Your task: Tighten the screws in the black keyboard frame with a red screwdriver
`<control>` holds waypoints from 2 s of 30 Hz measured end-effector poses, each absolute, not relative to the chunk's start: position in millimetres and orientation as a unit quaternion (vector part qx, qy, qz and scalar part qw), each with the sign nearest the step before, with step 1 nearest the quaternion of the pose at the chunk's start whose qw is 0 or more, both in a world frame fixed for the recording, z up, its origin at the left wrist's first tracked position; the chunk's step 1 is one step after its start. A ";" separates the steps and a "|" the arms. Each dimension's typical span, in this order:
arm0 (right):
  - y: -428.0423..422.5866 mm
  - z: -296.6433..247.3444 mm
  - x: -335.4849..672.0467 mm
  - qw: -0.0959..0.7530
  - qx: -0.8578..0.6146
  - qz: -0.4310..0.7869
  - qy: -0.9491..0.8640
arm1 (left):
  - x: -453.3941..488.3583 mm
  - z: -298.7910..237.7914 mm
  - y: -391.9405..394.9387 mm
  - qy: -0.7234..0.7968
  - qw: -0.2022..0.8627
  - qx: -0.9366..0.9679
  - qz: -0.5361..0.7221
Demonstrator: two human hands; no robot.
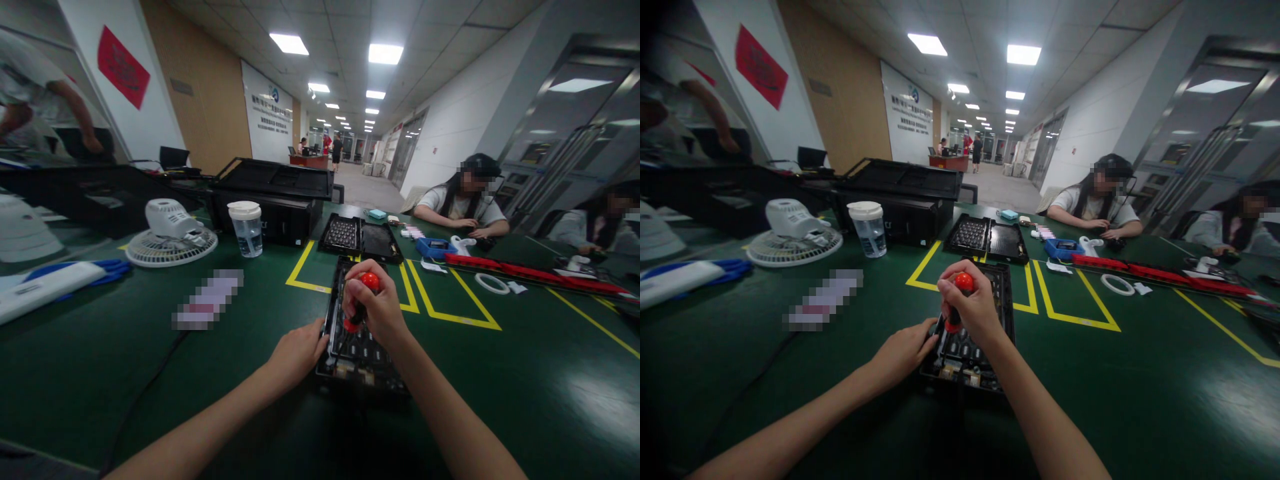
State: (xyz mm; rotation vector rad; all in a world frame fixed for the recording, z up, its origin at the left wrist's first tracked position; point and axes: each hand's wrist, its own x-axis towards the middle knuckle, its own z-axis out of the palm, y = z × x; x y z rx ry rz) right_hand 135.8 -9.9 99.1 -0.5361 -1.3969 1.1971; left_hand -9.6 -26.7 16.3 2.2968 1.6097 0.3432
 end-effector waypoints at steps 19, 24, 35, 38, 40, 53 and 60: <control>-13.5 109.4 141.1 0.500 -0.131 0.620 -0.590 | -8.1 18.2 -26.7 0.576 0.173 0.792 0.105; -13.5 109.6 142.3 0.487 -0.124 0.638 -0.583 | -7.8 19.4 -27.4 0.572 0.171 0.795 0.111; -9.4 110.0 145.9 0.463 -0.124 0.654 -0.585 | -8.9 14.6 -25.6 0.567 0.170 0.797 0.119; -8.9 109.9 148.2 0.456 -0.119 0.655 -0.591 | -9.4 11.7 -24.5 0.563 0.163 0.800 0.126; -8.9 110.3 150.2 0.450 -0.119 0.653 -0.597 | -9.4 11.2 -24.4 0.561 0.159 0.802 0.129; -8.5 113.5 157.1 0.442 -0.119 0.630 -0.627 | -8.3 12.7 -25.1 0.565 0.156 0.801 0.120; -10.1 115.6 159.1 0.449 -0.146 0.598 -0.647 | -9.0 9.2 -24.4 0.560 0.153 0.804 0.130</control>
